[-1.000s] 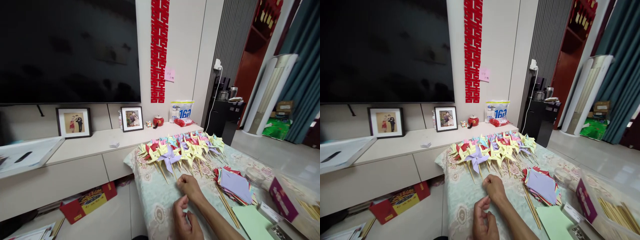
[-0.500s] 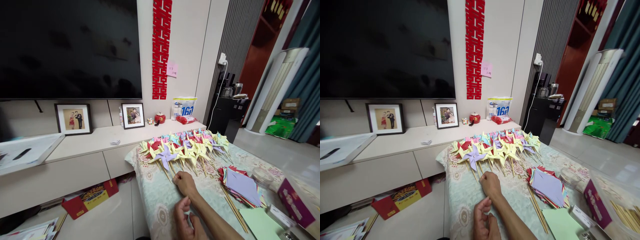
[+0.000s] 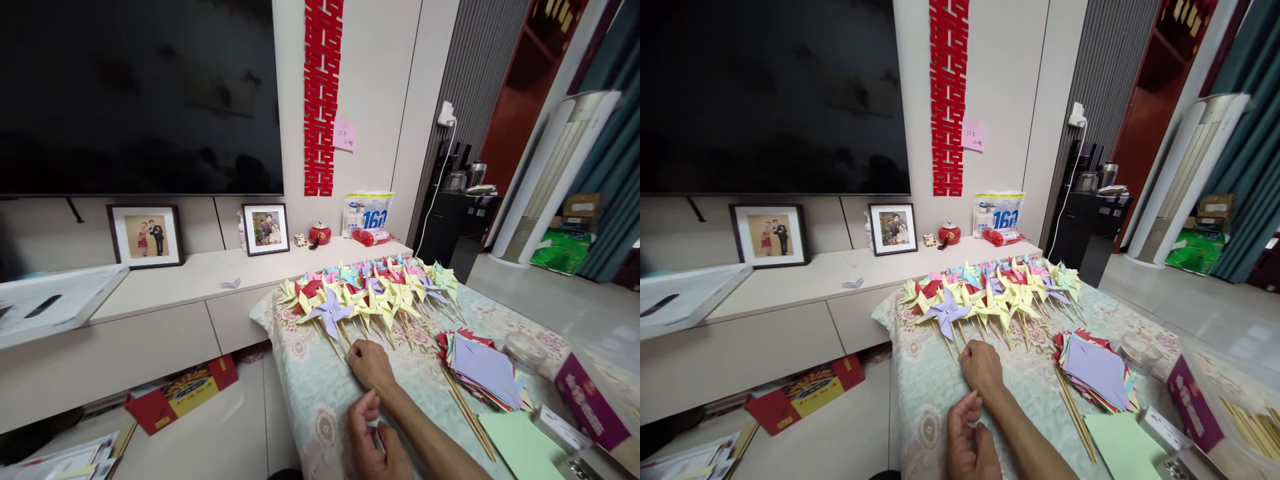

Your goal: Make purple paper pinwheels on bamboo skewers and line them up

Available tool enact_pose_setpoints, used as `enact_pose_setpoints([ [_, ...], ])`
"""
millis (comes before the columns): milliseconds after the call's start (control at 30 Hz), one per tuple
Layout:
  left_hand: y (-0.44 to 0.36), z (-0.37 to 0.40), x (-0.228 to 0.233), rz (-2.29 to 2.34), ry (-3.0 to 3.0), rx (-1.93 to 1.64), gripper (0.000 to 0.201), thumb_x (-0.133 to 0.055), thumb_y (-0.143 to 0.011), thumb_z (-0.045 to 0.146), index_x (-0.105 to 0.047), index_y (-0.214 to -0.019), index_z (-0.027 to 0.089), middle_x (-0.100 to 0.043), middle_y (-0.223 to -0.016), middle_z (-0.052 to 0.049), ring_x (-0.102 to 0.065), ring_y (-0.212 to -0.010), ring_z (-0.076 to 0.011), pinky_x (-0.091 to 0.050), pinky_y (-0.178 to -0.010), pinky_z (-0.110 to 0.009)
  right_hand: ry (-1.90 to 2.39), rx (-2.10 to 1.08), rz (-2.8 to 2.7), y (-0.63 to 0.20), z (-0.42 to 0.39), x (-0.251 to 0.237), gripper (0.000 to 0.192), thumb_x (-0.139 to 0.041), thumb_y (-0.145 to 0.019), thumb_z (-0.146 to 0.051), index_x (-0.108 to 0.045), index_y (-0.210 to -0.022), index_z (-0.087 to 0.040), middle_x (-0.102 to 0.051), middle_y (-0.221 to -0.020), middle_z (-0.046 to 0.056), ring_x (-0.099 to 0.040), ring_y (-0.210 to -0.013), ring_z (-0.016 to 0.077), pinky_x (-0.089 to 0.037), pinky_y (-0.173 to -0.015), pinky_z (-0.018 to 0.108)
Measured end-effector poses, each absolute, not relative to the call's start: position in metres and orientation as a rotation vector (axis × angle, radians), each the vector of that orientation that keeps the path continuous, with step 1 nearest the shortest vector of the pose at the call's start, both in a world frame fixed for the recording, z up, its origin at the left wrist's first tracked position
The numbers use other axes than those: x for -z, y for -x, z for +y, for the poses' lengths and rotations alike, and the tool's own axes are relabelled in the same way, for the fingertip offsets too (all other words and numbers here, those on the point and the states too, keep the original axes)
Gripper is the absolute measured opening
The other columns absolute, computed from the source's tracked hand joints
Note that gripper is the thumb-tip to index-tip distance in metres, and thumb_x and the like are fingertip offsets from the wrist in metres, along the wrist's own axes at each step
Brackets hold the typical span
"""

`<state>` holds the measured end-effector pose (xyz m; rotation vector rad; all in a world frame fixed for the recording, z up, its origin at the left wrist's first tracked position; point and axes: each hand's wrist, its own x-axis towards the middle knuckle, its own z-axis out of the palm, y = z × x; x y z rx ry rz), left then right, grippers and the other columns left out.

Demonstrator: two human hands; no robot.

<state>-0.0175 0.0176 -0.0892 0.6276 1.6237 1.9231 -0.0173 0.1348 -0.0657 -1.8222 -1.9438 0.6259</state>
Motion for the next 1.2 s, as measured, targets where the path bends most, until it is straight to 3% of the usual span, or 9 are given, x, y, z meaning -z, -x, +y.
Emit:
enact_pose_setpoints([
  [167, 0.016, 0.018, 0.091, 1.617, -0.616, -1.919, 0.033, -0.048, -0.065, 0.012, -0.066, -0.093, 0.018, -0.069, -0.086, -0.008, -0.058, -0.079, -0.0229, -0.045, -0.073, -0.033, 1.883, -0.648, -1.963, 0.018, 0.137, 0.067, 0.027, -0.06, -0.096, -0.038, -0.067, -0.084, -0.015, -0.07, -0.084, 0.002, -0.067, -0.083, 0.0174, -0.052, -0.081, 0.036],
  [767, 0.015, 0.02, 0.1, 1.594, -0.634, -1.985, 0.033, -0.046, -0.07, 0.014, -0.065, -0.097, 0.017, -0.07, -0.09, -0.009, -0.057, -0.077, -0.0221, -0.044, -0.071, -0.032, 1.974, -0.711, -2.042, 0.029, 0.146, 0.065, 0.023, -0.061, -0.097, -0.033, -0.066, -0.112, -0.016, -0.068, -0.114, 0.007, -0.067, -0.097, 0.0204, -0.056, -0.086, 0.041],
  [1200, 0.015, 0.021, 0.106, 1.631, -0.666, -1.961, 0.034, -0.046, -0.071, 0.013, -0.064, -0.099, 0.017, -0.069, -0.09, -0.008, -0.058, -0.078, -0.0222, -0.046, -0.071, -0.033, 1.957, -0.623, -2.115, 0.031, 0.144, 0.065, 0.022, -0.061, -0.097, -0.033, -0.066, -0.108, -0.016, -0.069, -0.11, 0.006, -0.067, -0.098, 0.0204, -0.055, -0.088, 0.042],
])
